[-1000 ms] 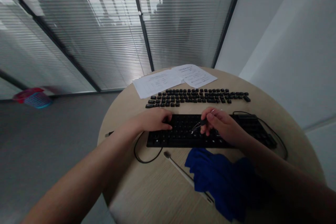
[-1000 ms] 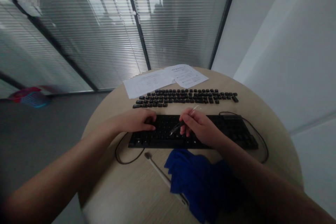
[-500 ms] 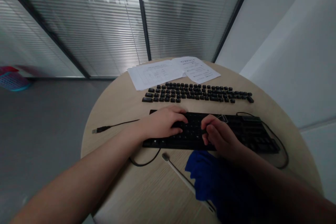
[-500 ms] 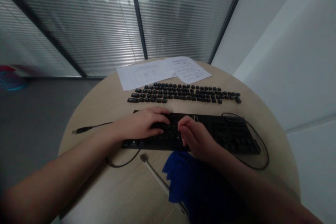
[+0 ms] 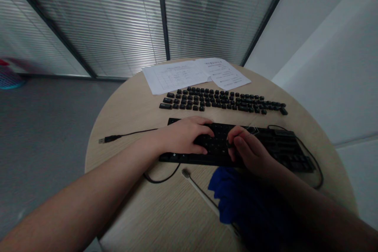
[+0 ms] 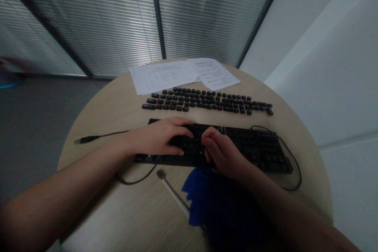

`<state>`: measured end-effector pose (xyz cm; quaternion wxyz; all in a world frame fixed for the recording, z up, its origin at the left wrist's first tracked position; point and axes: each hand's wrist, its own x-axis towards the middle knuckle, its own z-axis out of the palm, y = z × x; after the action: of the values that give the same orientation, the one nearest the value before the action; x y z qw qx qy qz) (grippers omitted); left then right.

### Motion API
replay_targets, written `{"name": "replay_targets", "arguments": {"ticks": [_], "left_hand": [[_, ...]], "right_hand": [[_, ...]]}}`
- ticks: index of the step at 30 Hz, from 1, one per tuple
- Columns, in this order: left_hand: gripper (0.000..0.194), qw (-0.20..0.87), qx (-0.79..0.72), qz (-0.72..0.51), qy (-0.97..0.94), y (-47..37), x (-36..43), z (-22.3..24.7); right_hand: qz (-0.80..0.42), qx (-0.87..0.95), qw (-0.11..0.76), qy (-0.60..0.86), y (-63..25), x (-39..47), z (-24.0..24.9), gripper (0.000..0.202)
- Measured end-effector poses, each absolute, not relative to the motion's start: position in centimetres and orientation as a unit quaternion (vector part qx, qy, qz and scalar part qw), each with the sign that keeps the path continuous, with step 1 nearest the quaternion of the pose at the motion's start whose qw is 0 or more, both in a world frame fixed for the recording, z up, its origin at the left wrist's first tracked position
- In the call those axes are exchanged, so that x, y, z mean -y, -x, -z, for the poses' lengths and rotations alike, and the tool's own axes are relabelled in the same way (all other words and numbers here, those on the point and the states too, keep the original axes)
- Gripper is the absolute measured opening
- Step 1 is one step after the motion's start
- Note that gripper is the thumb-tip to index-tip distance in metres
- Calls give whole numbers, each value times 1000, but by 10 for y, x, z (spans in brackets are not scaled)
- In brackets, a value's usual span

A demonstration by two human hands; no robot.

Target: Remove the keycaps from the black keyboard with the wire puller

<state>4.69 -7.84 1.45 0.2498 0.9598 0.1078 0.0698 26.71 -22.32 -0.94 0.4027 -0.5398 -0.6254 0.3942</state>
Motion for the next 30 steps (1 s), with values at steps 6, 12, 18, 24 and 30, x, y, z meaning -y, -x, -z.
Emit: {"name": "replay_targets", "arguments": {"ticks": [6, 12, 18, 24, 30], "left_hand": [[47, 246, -114, -66, -960, -48, 78, -13], [44, 237, -123, -65, -961, -48, 79, -13], [47, 243, -126, -56, -960, -48, 79, -15], [46, 245, -118, -64, -960, -47, 77, -13], [47, 234, -120, -60, -963, -47, 77, -14]], "right_hand": [[-316, 701, 349, 536, -266, 224, 6, 26], [-245, 753, 329, 515, -263, 222, 5, 17], [-278, 708, 400, 511, -266, 225, 17, 28], [-266, 707, 427, 497, -264, 228, 19, 43], [-267, 700, 454, 483, -263, 229, 22, 38]]}}
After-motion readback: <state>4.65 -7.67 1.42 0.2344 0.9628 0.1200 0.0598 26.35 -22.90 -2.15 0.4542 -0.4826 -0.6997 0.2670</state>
